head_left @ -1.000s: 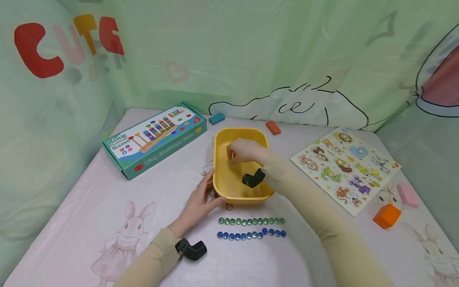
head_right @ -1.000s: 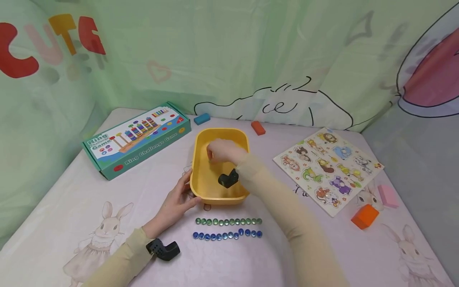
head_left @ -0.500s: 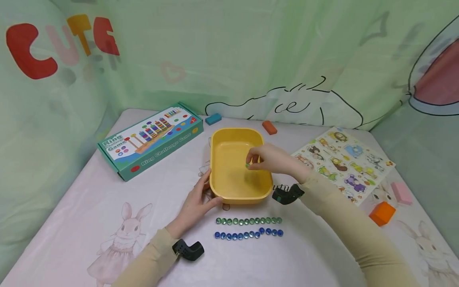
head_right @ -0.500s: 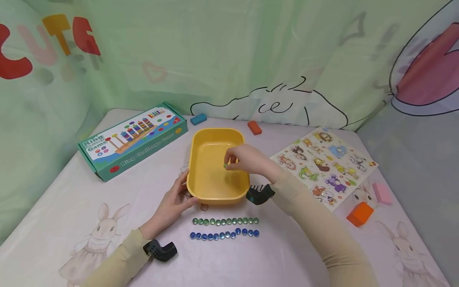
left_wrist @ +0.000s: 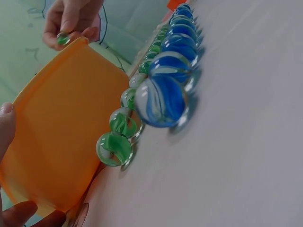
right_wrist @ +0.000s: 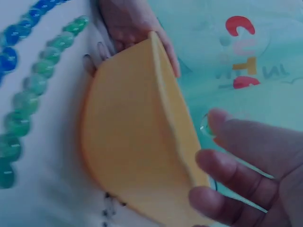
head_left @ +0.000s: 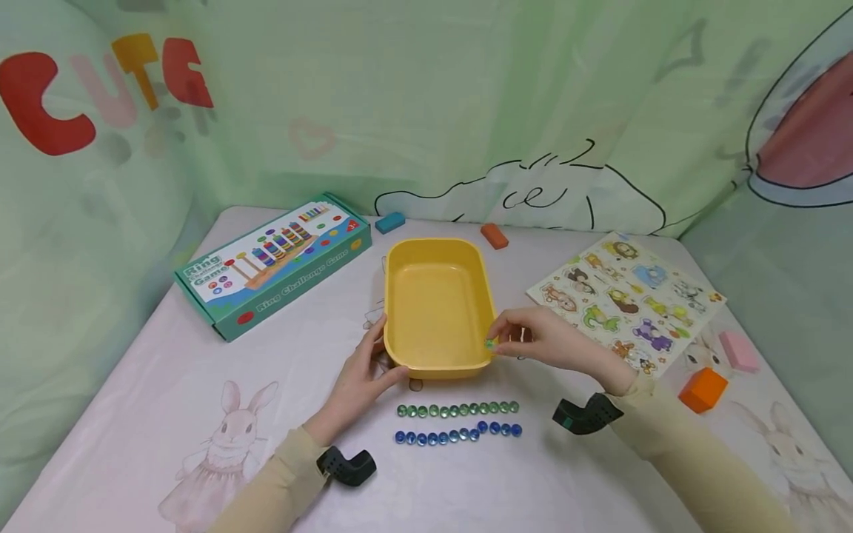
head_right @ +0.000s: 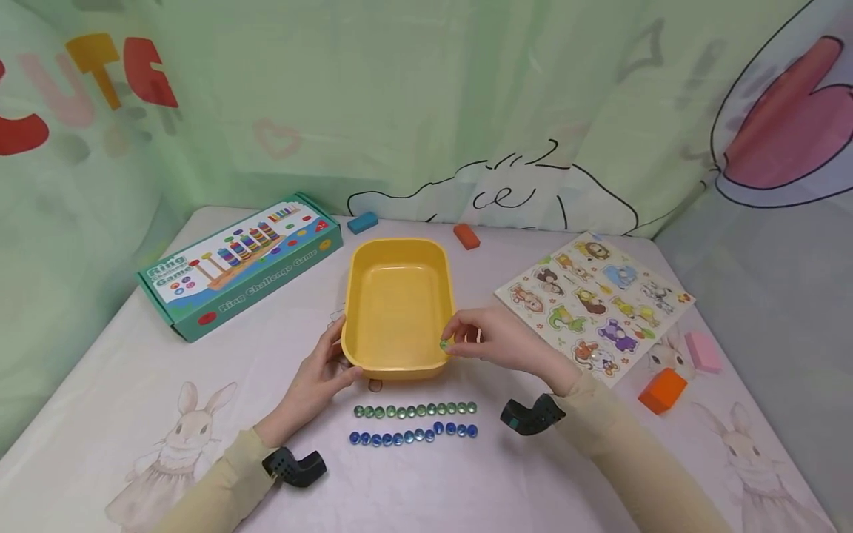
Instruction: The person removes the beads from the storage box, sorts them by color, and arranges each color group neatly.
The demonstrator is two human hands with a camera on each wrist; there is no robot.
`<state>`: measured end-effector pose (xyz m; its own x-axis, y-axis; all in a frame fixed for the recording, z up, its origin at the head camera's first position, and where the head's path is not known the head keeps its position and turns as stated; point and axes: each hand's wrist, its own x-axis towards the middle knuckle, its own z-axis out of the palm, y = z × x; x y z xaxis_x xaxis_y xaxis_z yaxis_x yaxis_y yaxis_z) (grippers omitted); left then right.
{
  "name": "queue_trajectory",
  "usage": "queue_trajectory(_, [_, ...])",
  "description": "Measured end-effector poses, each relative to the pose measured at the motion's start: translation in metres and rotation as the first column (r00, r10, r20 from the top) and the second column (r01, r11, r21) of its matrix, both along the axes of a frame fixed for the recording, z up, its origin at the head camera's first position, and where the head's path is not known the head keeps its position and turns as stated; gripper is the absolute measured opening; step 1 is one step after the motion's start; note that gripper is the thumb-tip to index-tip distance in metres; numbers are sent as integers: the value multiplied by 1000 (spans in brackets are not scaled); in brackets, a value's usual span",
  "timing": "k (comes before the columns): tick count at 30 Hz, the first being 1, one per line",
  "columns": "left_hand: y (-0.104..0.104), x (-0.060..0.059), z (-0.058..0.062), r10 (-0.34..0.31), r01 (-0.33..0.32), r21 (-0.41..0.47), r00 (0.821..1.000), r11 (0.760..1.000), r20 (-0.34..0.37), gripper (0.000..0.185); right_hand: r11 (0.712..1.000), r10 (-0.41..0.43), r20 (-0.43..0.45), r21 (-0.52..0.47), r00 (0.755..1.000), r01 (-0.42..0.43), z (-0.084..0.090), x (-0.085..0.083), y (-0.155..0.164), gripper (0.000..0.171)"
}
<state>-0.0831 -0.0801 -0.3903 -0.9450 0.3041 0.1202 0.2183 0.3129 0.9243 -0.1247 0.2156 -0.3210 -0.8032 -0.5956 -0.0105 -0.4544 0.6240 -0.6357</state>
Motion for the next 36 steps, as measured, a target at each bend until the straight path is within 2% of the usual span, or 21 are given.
queue_trajectory(5, [-1, 0, -1, -8, 8, 9, 1000, 1000, -6, 82, 996, 40, -12, -81, 999, -41, -23, 17, 18, 9])
queue_trajectory(10, [-1, 1, 1, -21, 22, 17, 1000, 1000, -18, 82, 997, 20, 68, -77, 998, -14, -43, 31, 34, 9])
queue_trajectory(15, [-2, -1, 0, -6, 6, 5, 1000, 1000, -8, 82, 997, -14, 141, -70, 990, 24, -59, 36, 46, 12])
queue_trajectory(17, [-3, -4, -7, 1, -1, 8, 1000, 1000, -8, 82, 997, -4, 161, -77, 987, 17, -64, 37, 48, 12])
queue_trajectory(22, [-5, -14, -30, 17, -16, 17, 1000, 1000, -25, 84, 998, 12, 184, -66, 983, 0, -67, 37, 47, 14])
queue_trajectory(24, [-6, -15, -34, 18, -17, 18, 999, 1000, -36, 84, 999, 8, 193, -47, 981, 1, -67, 37, 46, 15])
queue_trajectory(36, [-7, -15, -33, 6, -5, 15, 999, 1000, -51, 84, 1000, -11, 209, 2, 978, 11, -66, 38, 45, 18])
